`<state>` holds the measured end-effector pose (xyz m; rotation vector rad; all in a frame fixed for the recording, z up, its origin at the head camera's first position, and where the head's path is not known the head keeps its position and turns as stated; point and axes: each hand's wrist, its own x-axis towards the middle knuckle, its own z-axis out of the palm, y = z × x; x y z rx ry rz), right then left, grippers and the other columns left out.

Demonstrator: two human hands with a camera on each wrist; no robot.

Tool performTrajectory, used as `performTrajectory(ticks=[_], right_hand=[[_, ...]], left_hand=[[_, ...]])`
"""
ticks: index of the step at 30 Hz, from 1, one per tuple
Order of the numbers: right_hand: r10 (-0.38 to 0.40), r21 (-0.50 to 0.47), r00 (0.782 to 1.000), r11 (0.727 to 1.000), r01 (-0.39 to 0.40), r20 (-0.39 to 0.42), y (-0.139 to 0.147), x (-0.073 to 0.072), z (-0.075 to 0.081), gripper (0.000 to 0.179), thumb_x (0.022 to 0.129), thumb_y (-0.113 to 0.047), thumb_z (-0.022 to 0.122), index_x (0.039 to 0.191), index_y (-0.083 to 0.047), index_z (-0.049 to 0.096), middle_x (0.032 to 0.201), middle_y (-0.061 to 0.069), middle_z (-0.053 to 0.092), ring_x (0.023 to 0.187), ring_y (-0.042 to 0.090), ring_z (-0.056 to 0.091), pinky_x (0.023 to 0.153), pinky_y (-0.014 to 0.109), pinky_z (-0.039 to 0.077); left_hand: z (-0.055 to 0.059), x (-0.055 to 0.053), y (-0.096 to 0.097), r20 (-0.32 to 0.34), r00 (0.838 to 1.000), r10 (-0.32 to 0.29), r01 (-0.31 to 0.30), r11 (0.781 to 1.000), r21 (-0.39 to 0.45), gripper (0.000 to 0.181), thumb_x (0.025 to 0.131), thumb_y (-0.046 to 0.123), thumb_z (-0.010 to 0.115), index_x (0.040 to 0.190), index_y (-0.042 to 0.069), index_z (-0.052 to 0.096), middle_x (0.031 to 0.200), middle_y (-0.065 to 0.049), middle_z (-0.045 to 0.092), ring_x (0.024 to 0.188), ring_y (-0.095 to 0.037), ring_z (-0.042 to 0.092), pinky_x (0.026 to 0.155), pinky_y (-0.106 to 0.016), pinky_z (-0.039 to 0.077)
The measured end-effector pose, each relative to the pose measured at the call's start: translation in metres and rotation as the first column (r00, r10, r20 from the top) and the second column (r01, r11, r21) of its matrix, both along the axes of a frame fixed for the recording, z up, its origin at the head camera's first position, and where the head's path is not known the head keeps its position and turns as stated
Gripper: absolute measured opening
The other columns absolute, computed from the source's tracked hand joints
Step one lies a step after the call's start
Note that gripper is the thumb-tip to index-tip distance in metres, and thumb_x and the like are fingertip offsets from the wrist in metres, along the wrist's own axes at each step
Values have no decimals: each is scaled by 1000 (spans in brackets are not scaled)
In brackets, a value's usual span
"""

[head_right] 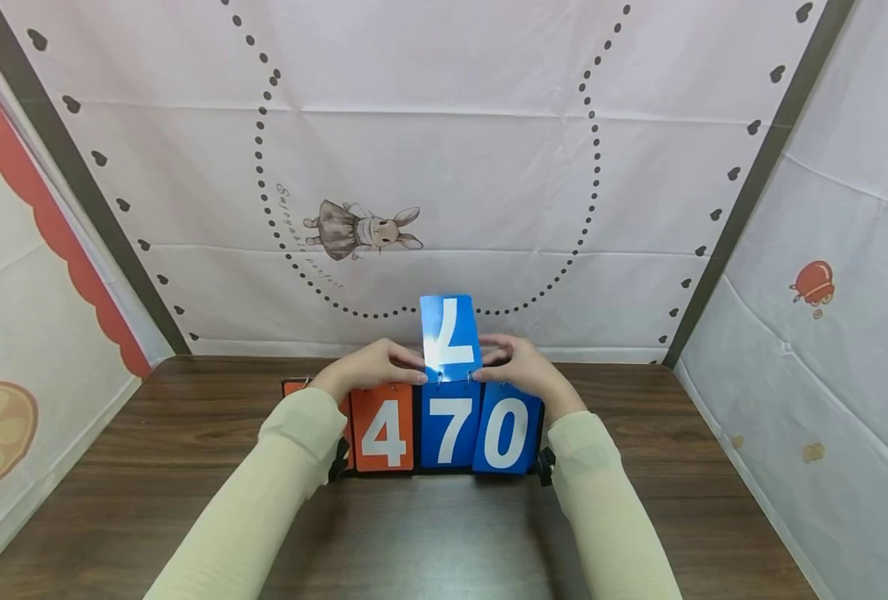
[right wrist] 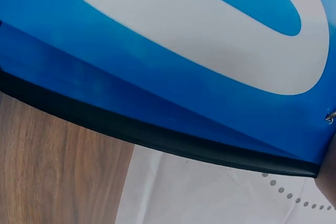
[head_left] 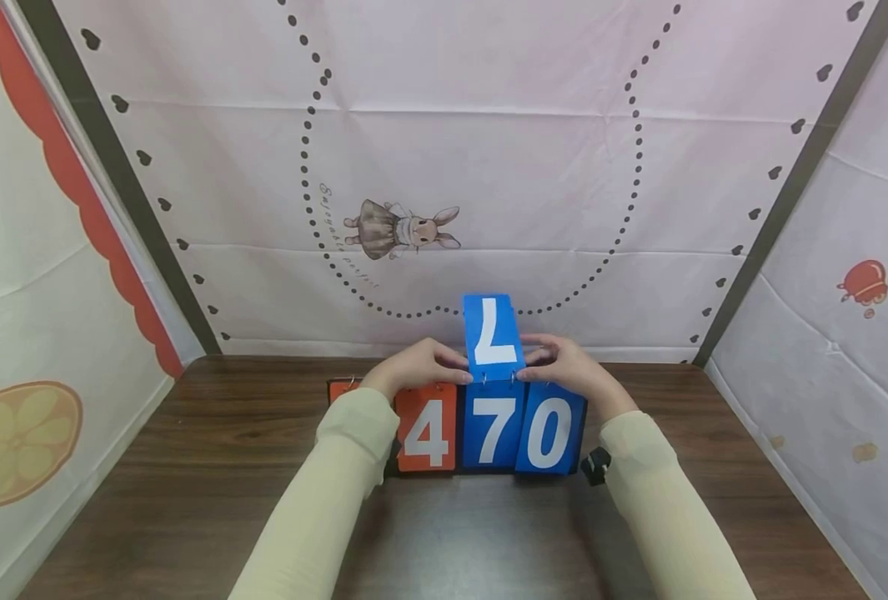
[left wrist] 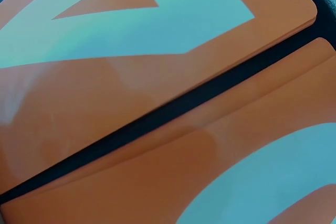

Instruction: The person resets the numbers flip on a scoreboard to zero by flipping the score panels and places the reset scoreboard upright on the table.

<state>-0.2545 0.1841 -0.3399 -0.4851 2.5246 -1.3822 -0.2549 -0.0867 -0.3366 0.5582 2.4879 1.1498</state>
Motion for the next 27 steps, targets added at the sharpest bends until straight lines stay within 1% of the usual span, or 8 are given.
performTrajectory(ticks=[4,7,9,13,17,20,24,27], right_hand=[[-4,-1,1000,1000,4,-13,2,2,0,41,81,-27,72,114,-6,60,99,7,67,97,25,60,91,47,44],[-11,5,999,1000,11,-38,2,4,0,33,81,-30,72,102,-6,64,98,7,65,92,24,59,89,45,46],[-17,5,999,1000,18,-44,3,6,0,31,81,-32,72,98,-6,64,98,7,64,92,25,58,89,45,46],[-28,4,998,1000,28,-48,3,7,0,31,80,-33,72,95,-7,64,98,7,64,91,26,57,89,46,46],[-20,0,998,1000,20,-54,2,6,-1,32,80,-35,72,94,-8,65,97,6,64,91,25,57,88,45,46],[-7,-3,998,1000,7,-62,2,6,-1,33,80,-37,72,94,-8,66,98,6,64,93,25,57,88,45,46],[-9,-9,998,1000,9,-60,3,6,0,33,81,-36,71,98,-8,67,102,7,64,96,26,56,90,47,45],[-14,-19,999,1000,13,-51,4,7,1,32,83,-32,70,101,-7,68,105,8,64,99,27,55,93,49,42]], left_hand=[[1,2,-1,7,1000,-5,4,1000,20,30,84,31,69,111,17,70,117,0,62,106,-18,52,88,-36,46],[2,2,0,9,1000,1,-1,1000,23,26,85,33,67,105,17,72,115,1,62,105,-17,52,88,-36,46],[1,2,1,8,1000,7,-7,1000,18,25,86,35,65,101,18,73,112,2,63,103,-17,52,88,-37,46],[1,2,1,1,1000,18,-18,1000,11,24,87,37,63,99,18,74,109,3,64,102,-17,52,88,-38,45],[1,3,0,19,1000,9,-10,998,57,26,85,33,67,104,16,72,113,0,63,104,-18,53,88,-36,46],[2,3,0,23,1000,10,-12,997,80,27,83,29,70,107,15,72,120,-1,61,111,-19,51,90,-36,46],[2,2,0,9,1000,8,-9,995,95,24,83,24,71,105,14,72,128,-2,56,122,-20,46,95,-37,42],[1,1,0,11,1000,3,-5,994,108,23,83,21,71,105,13,72,130,-2,54,124,-20,44,97,-38,41]])
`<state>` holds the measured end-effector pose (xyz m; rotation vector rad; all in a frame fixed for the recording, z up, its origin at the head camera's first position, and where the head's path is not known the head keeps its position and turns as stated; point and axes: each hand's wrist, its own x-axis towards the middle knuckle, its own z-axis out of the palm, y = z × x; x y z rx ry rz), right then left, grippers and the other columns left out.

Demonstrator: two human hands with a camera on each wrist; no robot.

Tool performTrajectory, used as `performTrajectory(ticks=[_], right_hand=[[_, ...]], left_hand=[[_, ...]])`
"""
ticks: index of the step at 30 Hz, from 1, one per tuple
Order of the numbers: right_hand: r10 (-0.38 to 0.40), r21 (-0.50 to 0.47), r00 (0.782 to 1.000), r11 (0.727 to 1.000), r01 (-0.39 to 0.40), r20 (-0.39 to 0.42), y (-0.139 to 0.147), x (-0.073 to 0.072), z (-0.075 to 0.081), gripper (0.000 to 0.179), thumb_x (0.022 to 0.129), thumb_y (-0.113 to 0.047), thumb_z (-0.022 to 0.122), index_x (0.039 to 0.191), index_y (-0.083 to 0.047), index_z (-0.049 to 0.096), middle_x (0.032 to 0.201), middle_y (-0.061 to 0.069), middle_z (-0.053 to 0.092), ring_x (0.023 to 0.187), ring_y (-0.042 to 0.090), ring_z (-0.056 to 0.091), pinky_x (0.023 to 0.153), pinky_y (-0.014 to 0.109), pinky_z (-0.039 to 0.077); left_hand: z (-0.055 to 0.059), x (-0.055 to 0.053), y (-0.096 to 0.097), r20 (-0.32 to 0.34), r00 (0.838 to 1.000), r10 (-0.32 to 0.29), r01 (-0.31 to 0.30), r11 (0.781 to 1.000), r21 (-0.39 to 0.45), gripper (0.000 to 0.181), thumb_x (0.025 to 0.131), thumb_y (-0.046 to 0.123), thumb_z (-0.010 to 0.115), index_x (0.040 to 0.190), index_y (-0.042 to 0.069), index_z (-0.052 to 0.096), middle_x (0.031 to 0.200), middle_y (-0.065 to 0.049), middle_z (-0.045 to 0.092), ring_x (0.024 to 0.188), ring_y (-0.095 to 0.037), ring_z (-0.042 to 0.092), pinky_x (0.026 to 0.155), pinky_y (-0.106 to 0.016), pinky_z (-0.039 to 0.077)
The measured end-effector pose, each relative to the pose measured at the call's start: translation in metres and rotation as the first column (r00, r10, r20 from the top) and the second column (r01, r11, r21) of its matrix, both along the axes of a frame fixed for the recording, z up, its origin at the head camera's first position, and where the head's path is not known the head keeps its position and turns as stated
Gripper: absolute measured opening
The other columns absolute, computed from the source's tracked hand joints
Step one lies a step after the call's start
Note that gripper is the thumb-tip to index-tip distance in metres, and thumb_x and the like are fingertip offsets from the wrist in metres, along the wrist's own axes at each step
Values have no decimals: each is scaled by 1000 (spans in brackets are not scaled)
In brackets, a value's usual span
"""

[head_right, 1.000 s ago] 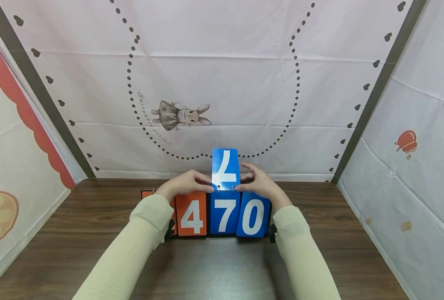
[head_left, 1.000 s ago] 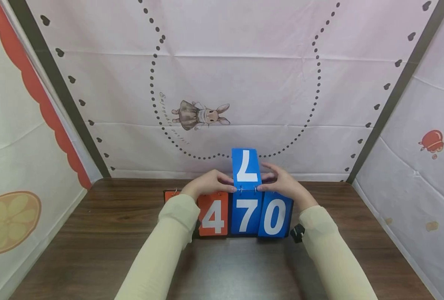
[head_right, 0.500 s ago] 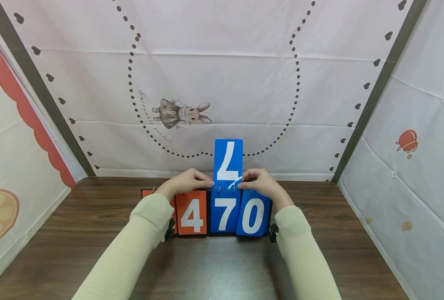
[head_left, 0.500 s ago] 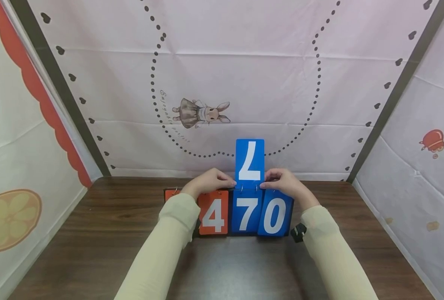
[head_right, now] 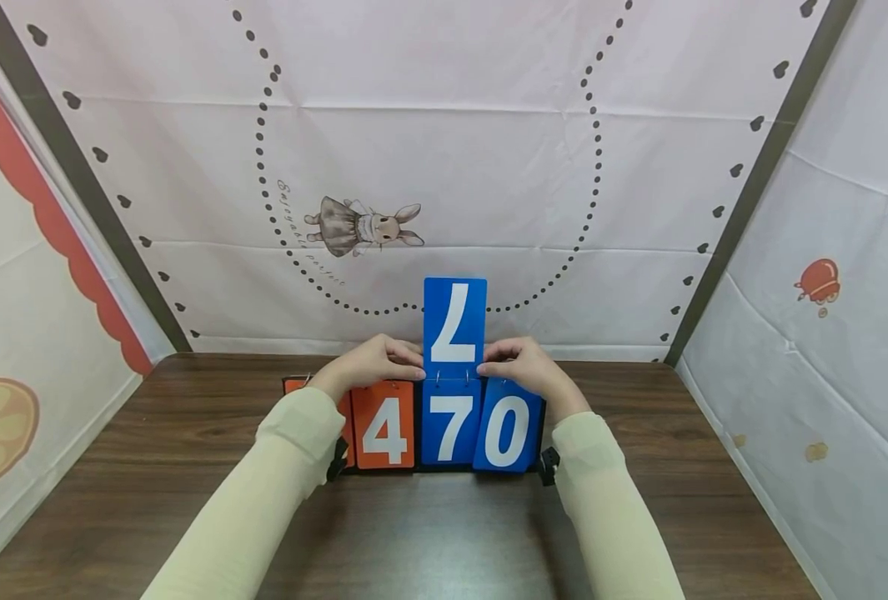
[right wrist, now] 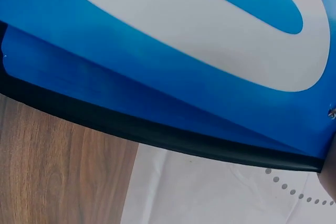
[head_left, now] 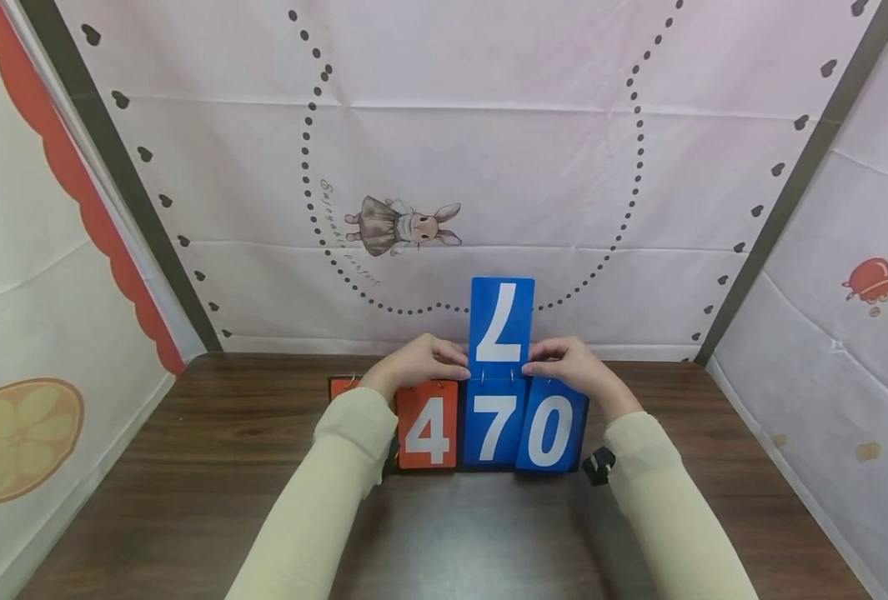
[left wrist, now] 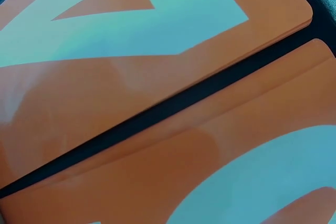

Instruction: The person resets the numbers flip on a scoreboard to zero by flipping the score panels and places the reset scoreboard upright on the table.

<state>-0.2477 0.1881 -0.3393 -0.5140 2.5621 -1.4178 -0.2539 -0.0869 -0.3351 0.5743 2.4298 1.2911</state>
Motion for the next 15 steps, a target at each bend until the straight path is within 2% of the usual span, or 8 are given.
performTrajectory(ticks=[6,9,13,15], right_hand=[[37,-28,999,999,-36,9,2,-1,0,27,85,-21,68,103,-1,67,106,12,64,101,30,55,93,48,42],[60,-45,998,997,-60,14,2,-2,1,22,85,-12,68,100,3,66,101,15,64,97,34,55,90,47,44],[100,-55,995,993,-100,-3,3,-2,2,16,84,-11,69,94,2,68,91,9,65,91,31,56,85,39,47],[115,-56,993,992,-115,-8,2,3,8,14,83,-10,69,92,2,68,88,9,66,89,31,55,83,37,47]], left_hand=[[-1,0,0,-26,1000,-9,9,1000,-4,21,82,20,72,102,13,73,126,-2,57,121,-21,46,97,-39,41],[0,1,0,-50,999,-21,21,1000,1,19,82,19,71,100,13,73,122,-2,59,119,-21,47,95,-39,42],[0,2,-1,-63,997,-37,38,999,8,17,82,17,71,99,13,74,117,-2,61,116,-20,49,94,-38,44],[0,2,-1,-64,997,-49,50,999,8,17,82,17,71,98,13,74,116,-1,61,114,-19,50,93,-37,44]])
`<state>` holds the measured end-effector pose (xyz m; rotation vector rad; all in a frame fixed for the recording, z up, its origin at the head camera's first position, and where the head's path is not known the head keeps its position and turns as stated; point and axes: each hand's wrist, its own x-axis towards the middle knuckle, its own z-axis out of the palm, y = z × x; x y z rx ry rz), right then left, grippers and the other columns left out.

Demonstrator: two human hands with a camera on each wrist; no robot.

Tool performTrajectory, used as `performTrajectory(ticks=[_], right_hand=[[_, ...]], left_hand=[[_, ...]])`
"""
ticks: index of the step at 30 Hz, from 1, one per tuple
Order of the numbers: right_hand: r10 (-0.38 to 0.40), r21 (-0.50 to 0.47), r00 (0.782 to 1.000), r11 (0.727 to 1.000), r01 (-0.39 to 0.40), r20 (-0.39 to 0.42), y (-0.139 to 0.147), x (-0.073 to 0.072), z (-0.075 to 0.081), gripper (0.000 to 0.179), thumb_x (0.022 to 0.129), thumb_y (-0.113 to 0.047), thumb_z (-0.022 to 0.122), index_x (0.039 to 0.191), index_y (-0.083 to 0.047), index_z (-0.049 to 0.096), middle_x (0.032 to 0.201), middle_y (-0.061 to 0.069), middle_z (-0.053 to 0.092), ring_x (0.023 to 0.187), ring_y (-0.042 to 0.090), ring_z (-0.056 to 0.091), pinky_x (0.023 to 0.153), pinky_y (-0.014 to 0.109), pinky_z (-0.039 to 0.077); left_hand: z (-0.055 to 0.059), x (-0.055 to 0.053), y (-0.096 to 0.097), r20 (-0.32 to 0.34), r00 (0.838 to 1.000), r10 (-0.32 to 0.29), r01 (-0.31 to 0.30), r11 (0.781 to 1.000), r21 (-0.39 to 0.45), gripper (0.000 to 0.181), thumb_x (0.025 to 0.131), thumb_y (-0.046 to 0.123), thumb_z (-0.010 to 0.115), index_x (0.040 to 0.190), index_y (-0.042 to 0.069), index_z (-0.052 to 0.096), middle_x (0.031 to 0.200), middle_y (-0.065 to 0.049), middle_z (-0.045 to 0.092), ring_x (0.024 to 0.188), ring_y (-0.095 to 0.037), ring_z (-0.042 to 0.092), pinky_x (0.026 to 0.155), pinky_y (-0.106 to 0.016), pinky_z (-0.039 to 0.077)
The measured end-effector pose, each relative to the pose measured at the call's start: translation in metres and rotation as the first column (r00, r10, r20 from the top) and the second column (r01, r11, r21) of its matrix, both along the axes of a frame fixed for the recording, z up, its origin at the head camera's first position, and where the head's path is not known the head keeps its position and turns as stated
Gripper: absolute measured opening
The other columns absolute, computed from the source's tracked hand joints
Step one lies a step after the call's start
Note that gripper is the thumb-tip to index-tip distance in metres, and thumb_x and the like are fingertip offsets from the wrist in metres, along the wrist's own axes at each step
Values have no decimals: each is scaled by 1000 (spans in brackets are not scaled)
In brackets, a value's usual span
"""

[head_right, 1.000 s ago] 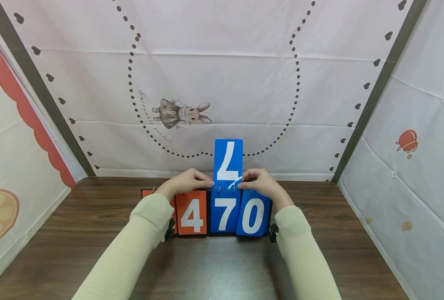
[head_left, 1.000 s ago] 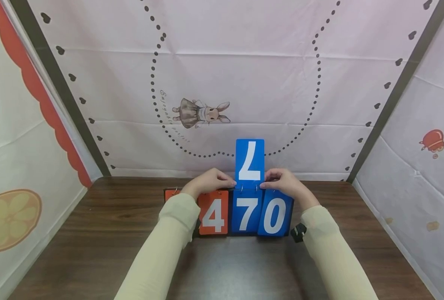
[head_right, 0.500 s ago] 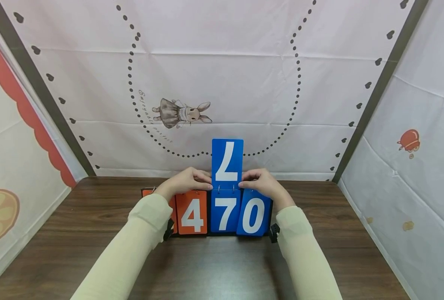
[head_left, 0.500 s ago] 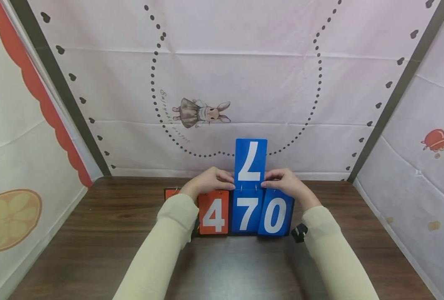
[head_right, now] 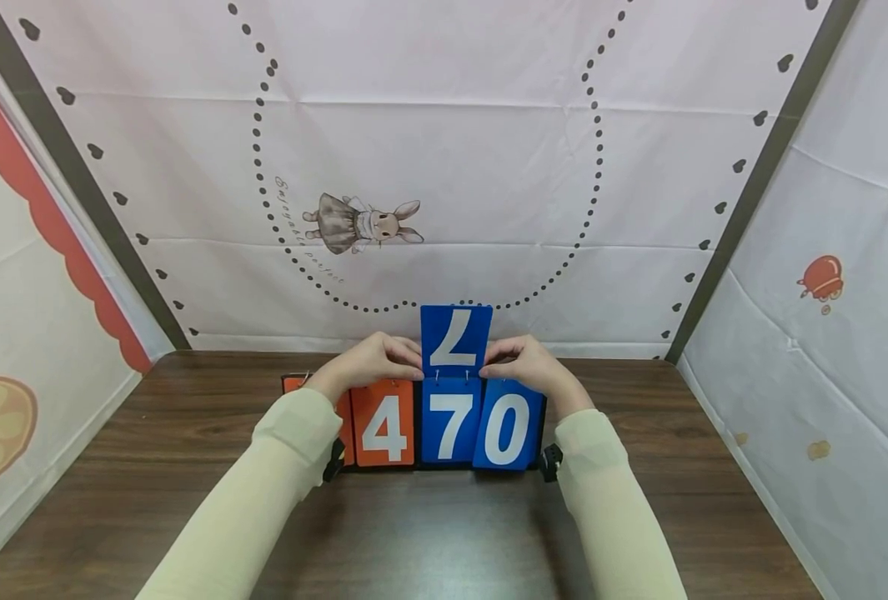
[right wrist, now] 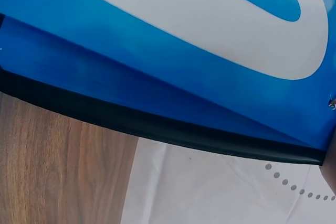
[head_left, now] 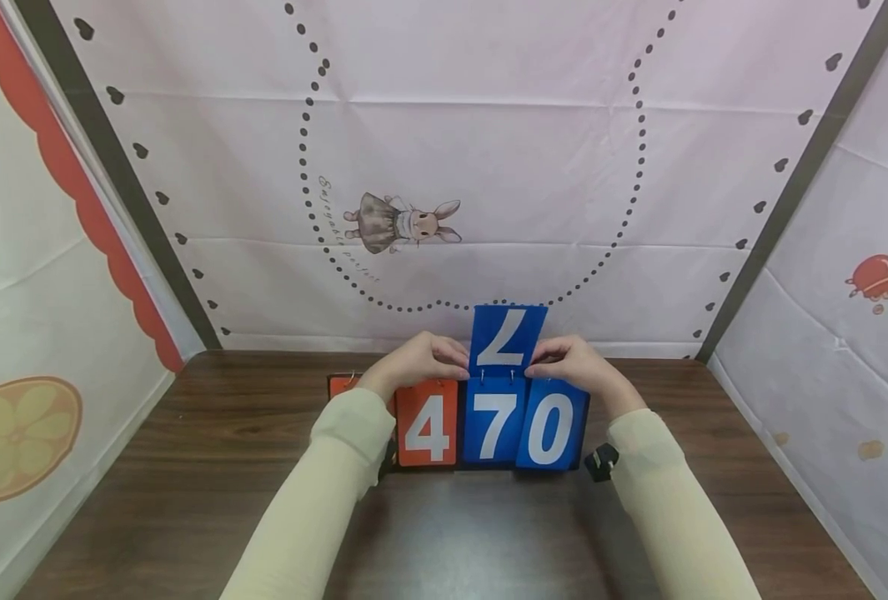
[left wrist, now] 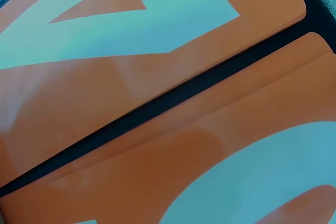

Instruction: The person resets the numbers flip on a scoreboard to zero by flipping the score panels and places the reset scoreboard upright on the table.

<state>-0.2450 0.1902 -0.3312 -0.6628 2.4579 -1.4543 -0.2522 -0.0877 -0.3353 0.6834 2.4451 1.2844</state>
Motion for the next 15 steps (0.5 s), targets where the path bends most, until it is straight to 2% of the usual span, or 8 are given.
performTrajectory(ticks=[6,12,15], right_hand=[[24,22,1000,999,-24,-17,4,-4,-3,15,81,-11,71,89,1,69,84,6,66,81,22,57,75,32,47],[135,-21,991,991,-136,-17,7,-9,-7,16,82,-8,69,95,1,69,104,9,65,101,21,56,88,37,46],[193,-29,981,981,-193,-17,7,-11,-7,13,83,-7,68,93,1,69,106,11,64,103,24,54,88,40,46]], left_hand=[[-1,-2,-1,-7,999,-46,46,999,-9,16,83,17,70,98,13,74,112,0,63,109,-17,52,92,-35,45],[1,-2,-2,10,996,-83,83,997,-1,16,83,17,70,99,12,73,110,0,63,107,-17,52,90,-33,46],[2,-2,-2,15,994,-104,104,995,8,17,83,17,70,99,11,73,109,0,63,105,-17,53,89,-33,46]])
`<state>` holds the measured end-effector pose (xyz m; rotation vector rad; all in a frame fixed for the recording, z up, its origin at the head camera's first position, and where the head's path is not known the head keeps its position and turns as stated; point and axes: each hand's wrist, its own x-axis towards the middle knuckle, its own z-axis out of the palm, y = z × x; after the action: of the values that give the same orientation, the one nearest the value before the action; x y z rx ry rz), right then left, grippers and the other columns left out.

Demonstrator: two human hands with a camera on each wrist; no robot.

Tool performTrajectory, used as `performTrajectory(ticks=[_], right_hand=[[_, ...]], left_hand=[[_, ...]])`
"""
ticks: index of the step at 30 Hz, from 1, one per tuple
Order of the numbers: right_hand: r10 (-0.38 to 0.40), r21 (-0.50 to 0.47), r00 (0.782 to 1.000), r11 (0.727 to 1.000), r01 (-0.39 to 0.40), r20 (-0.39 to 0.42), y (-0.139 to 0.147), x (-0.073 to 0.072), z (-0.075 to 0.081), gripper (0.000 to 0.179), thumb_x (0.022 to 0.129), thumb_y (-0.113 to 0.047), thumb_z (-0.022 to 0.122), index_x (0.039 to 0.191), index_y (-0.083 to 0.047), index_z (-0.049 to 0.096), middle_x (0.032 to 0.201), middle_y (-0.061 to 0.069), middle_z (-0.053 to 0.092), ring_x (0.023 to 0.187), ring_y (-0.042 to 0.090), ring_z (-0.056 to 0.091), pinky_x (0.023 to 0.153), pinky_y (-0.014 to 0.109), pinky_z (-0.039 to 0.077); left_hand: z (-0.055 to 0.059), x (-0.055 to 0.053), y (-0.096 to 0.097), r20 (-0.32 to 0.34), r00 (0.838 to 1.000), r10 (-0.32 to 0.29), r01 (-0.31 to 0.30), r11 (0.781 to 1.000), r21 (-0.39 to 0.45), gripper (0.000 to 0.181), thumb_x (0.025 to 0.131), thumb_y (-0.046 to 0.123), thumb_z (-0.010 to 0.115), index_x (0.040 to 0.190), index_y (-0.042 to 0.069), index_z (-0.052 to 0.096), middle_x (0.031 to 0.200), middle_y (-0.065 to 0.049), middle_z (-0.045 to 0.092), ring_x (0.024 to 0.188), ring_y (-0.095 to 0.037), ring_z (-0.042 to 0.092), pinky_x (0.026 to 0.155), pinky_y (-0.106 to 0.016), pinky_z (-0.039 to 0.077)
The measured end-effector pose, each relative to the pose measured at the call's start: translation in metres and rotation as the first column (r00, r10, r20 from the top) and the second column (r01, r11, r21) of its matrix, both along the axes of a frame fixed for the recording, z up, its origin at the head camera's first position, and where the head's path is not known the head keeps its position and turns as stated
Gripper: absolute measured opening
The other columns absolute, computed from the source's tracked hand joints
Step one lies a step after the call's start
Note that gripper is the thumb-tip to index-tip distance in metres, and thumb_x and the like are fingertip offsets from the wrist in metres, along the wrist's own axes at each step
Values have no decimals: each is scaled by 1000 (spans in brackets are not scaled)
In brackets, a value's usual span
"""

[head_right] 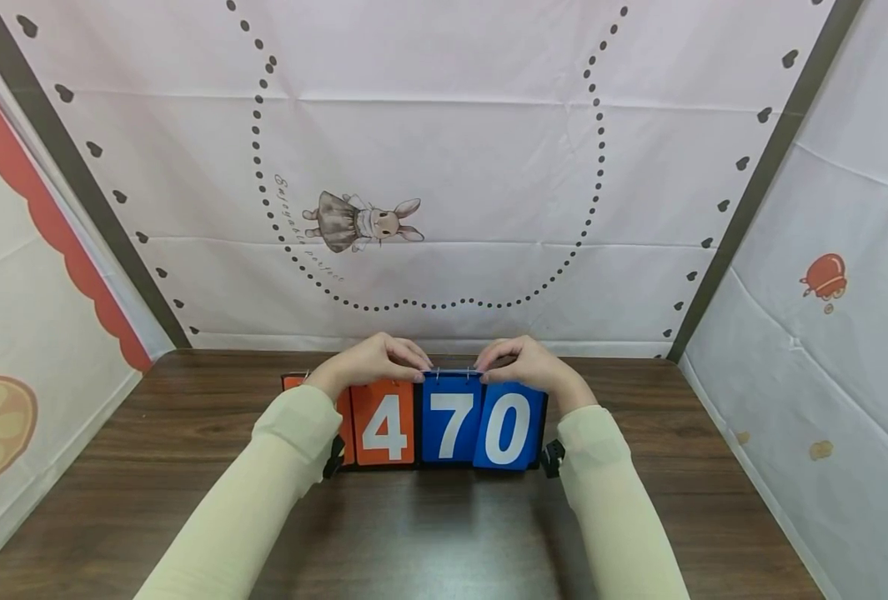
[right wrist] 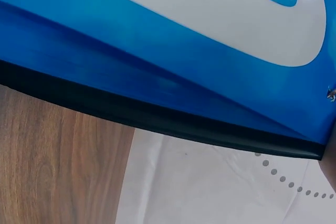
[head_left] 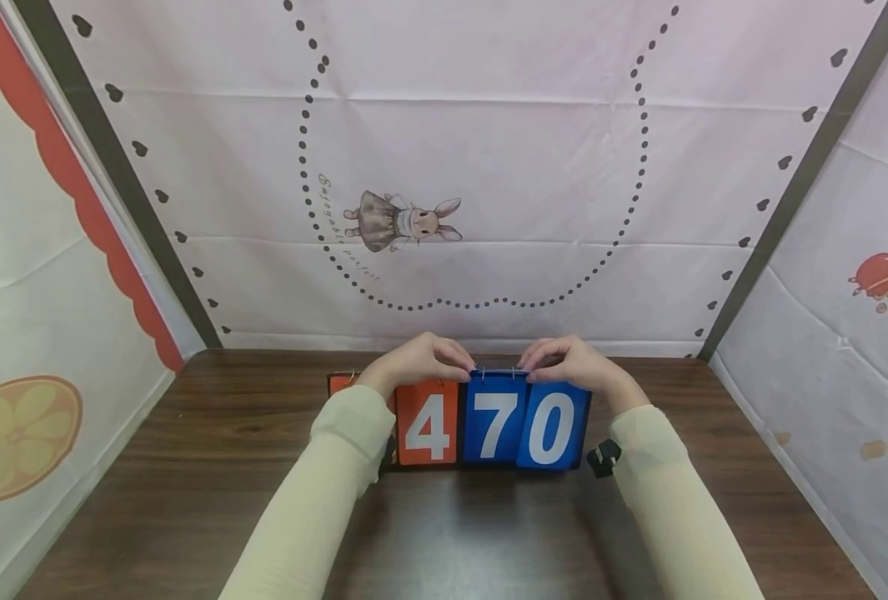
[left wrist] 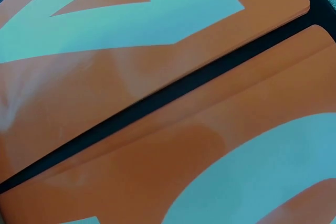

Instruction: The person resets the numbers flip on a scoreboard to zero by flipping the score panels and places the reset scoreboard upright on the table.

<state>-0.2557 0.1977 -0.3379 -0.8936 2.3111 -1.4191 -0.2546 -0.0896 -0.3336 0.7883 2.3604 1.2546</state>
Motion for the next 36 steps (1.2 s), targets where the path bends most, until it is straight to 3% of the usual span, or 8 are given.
performTrajectory(ticks=[4,15,19,26,28,31,36], right_hand=[[44,11,999,999,-44,6,-1,-1,1,12,84,-6,65,94,0,69,107,14,62,103,28,53,87,42,46],[22,107,1000,994,-20,-20,-2,0,2,12,84,-14,68,93,-7,72,108,7,63,102,25,55,85,40,49],[15,120,999,993,-11,-33,-3,1,2,15,84,-15,68,97,-8,71,107,6,64,99,23,58,87,41,47],[-14,237,999,971,25,-46,-7,4,6,30,84,-17,69,113,-13,63,110,4,62,101,23,57,89,45,46],[-28,288,998,957,42,-56,-9,6,8,36,84,-16,68,119,-14,59,114,5,60,105,24,55,90,45,45],[-64,392,993,915,98,-100,-16,13,11,42,83,-15,68,123,-16,55,117,5,59,108,26,54,90,45,46],[-91,542,963,812,218,-252,-30,25,17,47,79,-12,73,123,-15,57,118,5,59,109,26,53,90,46,45]], left_hand=[[0,0,0,-5,1000,-28,28,1000,7,16,84,16,69,99,11,73,108,-1,64,105,-17,54,90,-34,45],[0,0,0,-18,999,-35,35,999,-3,17,85,15,68,101,11,73,109,-1,64,106,-18,53,87,-32,47],[-1,0,-1,-20,999,-38,39,999,9,17,85,14,68,101,11,73,110,-2,64,107,-19,53,87,-32,47],[-2,-2,0,-29,999,-32,32,999,3,17,85,13,68,101,13,73,109,1,64,107,-17,53,89,-34,45],[-2,-1,1,-32,999,-34,34,999,-1,17,86,14,67,101,13,73,109,1,64,107,-17,53,90,-34,45],[-2,-1,1,-33,999,-39,39,999,-4,17,86,15,67,102,14,73,109,2,63,107,-16,52,90,-34,45],[-2,-1,-1,-23,999,-35,35,999,11,18,86,15,67,102,13,73,109,1,65,107,-15,53,89,-32,46]])
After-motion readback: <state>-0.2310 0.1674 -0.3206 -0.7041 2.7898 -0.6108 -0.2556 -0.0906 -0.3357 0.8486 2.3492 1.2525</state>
